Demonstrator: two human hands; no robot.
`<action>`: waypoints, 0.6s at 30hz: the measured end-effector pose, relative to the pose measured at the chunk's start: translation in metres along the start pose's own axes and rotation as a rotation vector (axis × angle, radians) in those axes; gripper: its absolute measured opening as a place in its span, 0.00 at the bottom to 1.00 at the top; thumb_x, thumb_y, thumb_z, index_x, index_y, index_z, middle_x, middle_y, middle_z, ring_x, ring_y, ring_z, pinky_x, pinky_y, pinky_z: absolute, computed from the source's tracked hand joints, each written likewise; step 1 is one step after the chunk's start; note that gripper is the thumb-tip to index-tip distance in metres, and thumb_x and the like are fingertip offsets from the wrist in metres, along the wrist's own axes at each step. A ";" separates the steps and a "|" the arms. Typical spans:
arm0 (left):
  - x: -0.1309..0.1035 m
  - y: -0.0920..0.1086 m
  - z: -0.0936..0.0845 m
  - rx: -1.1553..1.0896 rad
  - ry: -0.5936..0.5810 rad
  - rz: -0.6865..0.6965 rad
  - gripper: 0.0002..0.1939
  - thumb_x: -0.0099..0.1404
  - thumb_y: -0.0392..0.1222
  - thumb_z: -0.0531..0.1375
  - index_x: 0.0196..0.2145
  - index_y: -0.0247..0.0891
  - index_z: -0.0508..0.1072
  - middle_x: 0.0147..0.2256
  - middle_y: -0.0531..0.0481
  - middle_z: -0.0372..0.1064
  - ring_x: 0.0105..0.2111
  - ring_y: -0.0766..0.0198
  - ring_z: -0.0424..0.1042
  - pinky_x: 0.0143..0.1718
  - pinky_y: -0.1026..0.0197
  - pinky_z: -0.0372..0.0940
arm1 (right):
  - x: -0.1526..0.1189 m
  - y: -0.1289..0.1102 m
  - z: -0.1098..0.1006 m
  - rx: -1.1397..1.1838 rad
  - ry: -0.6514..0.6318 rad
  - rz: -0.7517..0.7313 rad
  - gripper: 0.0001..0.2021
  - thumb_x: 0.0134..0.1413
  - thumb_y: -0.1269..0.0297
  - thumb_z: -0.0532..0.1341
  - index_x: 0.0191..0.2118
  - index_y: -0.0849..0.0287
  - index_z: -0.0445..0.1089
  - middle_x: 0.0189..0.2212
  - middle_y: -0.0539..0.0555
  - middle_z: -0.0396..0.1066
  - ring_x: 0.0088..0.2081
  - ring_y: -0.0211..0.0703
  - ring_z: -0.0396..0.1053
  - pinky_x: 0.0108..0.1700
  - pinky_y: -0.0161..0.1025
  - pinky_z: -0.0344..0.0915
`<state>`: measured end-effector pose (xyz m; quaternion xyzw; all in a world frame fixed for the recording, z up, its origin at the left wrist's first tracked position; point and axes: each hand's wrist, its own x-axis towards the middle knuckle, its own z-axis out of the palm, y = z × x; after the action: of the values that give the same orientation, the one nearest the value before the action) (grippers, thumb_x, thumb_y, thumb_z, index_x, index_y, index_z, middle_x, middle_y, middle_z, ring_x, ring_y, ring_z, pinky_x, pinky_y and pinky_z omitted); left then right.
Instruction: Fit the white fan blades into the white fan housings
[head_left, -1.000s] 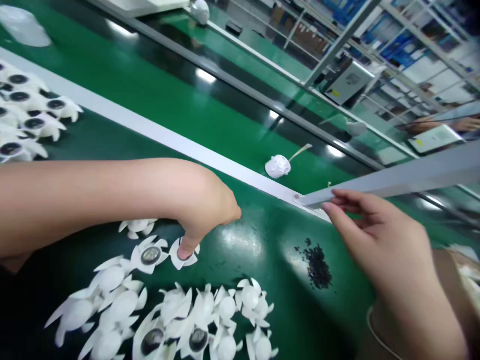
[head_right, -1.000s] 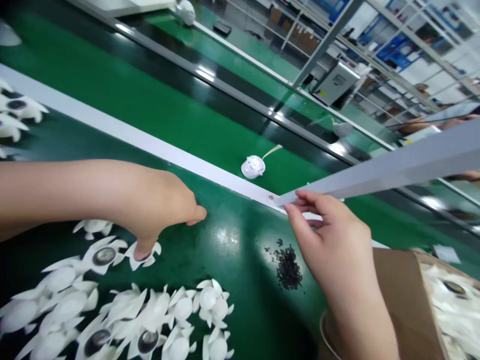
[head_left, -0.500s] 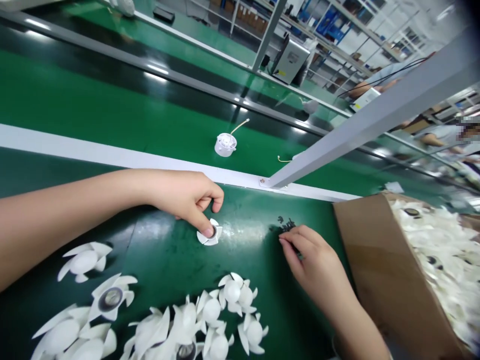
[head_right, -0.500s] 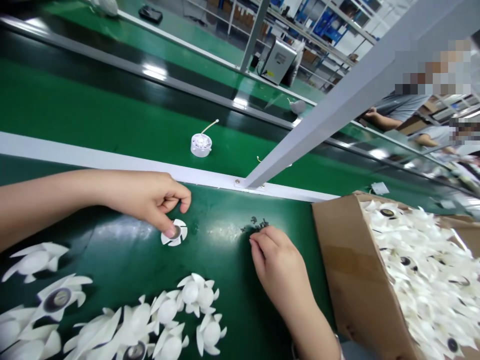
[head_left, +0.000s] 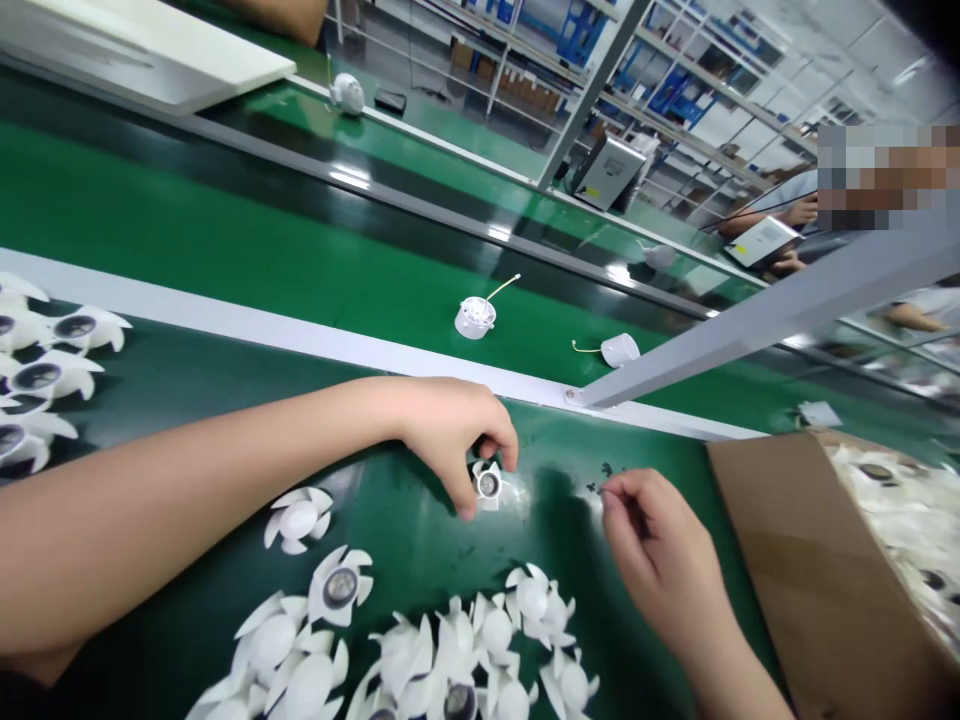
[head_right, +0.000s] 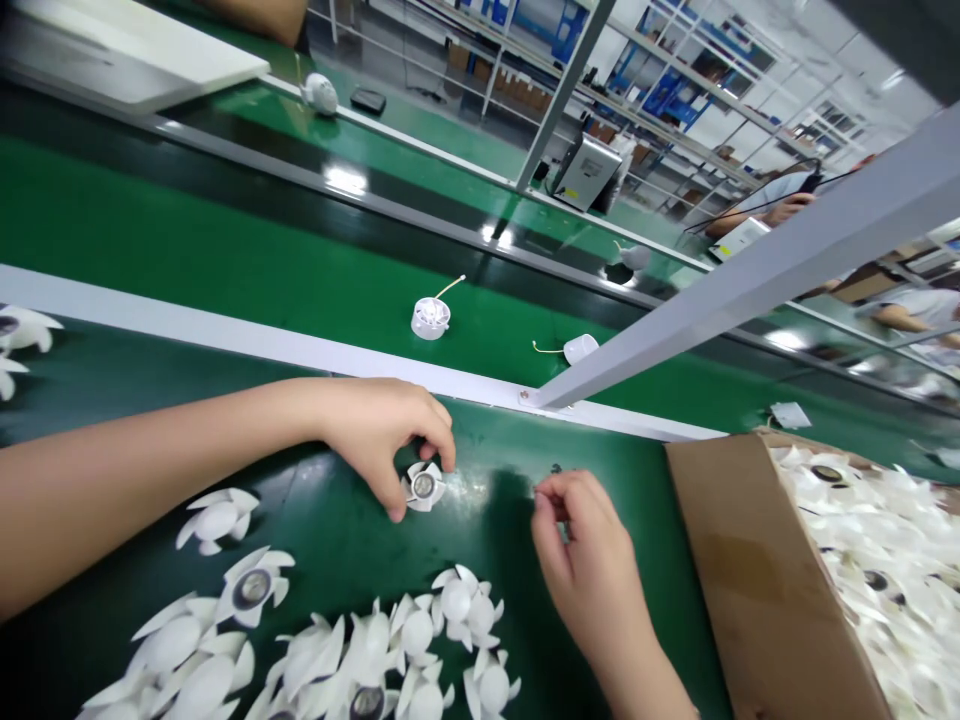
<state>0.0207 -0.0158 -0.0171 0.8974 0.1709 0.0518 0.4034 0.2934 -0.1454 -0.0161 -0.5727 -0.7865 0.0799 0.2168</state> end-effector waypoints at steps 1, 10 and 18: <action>0.001 -0.002 0.001 -0.004 -0.007 0.022 0.27 0.44 0.51 0.74 0.43 0.44 0.79 0.35 0.55 0.72 0.31 0.67 0.69 0.31 0.65 0.59 | 0.007 -0.011 0.003 0.079 -0.044 -0.032 0.04 0.65 0.70 0.55 0.37 0.56 0.64 0.33 0.51 0.65 0.33 0.39 0.65 0.33 0.36 0.63; 0.004 -0.008 0.001 0.002 -0.032 0.025 0.16 0.45 0.50 0.72 0.29 0.41 0.77 0.31 0.56 0.73 0.28 0.67 0.67 0.29 0.63 0.58 | 0.045 -0.060 0.044 0.081 -0.212 -0.333 0.05 0.62 0.74 0.56 0.39 0.60 0.67 0.34 0.54 0.68 0.34 0.42 0.68 0.34 0.38 0.66; 0.006 -0.012 0.001 -0.040 -0.046 0.033 0.18 0.44 0.51 0.72 0.33 0.42 0.80 0.34 0.54 0.75 0.33 0.63 0.71 0.32 0.60 0.61 | 0.043 -0.055 0.041 -0.028 -0.171 -0.474 0.06 0.62 0.75 0.58 0.42 0.62 0.69 0.36 0.57 0.71 0.36 0.44 0.71 0.37 0.41 0.69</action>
<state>0.0237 -0.0067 -0.0269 0.8928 0.1457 0.0410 0.4244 0.2168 -0.1185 -0.0213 -0.3665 -0.9153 0.0640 0.1541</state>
